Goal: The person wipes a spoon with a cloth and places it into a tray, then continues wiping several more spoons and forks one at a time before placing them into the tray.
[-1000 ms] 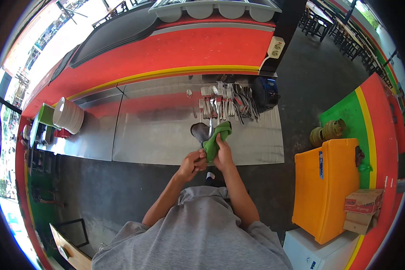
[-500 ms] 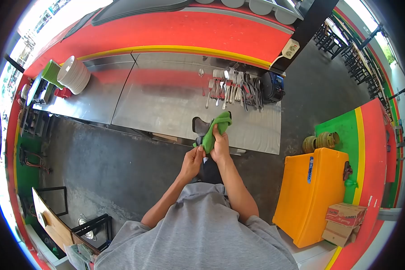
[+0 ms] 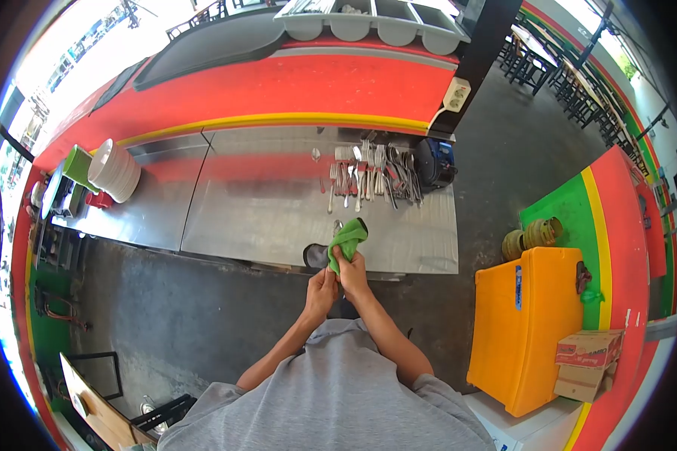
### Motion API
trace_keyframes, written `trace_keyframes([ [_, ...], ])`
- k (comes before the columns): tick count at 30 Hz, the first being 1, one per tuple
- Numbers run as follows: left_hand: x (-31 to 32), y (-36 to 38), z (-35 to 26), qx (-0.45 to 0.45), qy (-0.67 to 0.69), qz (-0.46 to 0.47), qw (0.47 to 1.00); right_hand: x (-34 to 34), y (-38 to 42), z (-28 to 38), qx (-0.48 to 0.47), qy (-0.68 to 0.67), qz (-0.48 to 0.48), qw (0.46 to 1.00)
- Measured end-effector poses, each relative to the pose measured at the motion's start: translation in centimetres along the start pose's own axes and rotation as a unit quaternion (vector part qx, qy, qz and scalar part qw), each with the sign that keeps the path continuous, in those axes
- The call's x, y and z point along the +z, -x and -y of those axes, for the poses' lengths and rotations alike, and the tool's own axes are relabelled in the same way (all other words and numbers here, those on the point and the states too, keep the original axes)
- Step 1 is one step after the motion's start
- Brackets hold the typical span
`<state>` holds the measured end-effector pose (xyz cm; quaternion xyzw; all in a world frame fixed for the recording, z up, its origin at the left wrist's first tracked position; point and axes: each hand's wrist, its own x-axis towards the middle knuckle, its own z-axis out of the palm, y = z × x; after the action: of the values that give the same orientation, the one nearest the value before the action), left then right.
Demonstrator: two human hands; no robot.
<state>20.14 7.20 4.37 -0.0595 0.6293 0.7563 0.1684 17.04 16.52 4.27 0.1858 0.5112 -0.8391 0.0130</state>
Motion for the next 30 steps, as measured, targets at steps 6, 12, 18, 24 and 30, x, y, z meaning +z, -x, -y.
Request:
trace_keyframes([
  [6, -1.0, -3.3, -3.5, 0.023, -0.163, 0.025, 0.986, 1.0, -4.5, 2.8, -0.012, -0.039, -0.039, 0.998],
  [12, -0.2, -5.9, -6.1, 0.108, -0.237, -0.020, 0.965, 2.5, -9.4, 5.6, -0.071, 0.007, -0.020, 0.997],
  [18, 0.8, -10.8, -5.6, 0.133, -0.194, -0.046, 0.971, 2.5, -10.5, 6.2, -0.063, 0.056, 0.046, 0.995],
  [24, 2.7, -14.5, -8.8, 0.147, -0.229, -0.087, 0.958, -0.2, -14.5, 8.9, -0.186, 0.085, -0.023, 0.979],
  [30, 3.2, -20.3, -13.3, 0.297, -0.168, -0.220, 0.914, -1.0, -16.8, 12.3, -0.233, 0.192, 0.039, 0.953],
])
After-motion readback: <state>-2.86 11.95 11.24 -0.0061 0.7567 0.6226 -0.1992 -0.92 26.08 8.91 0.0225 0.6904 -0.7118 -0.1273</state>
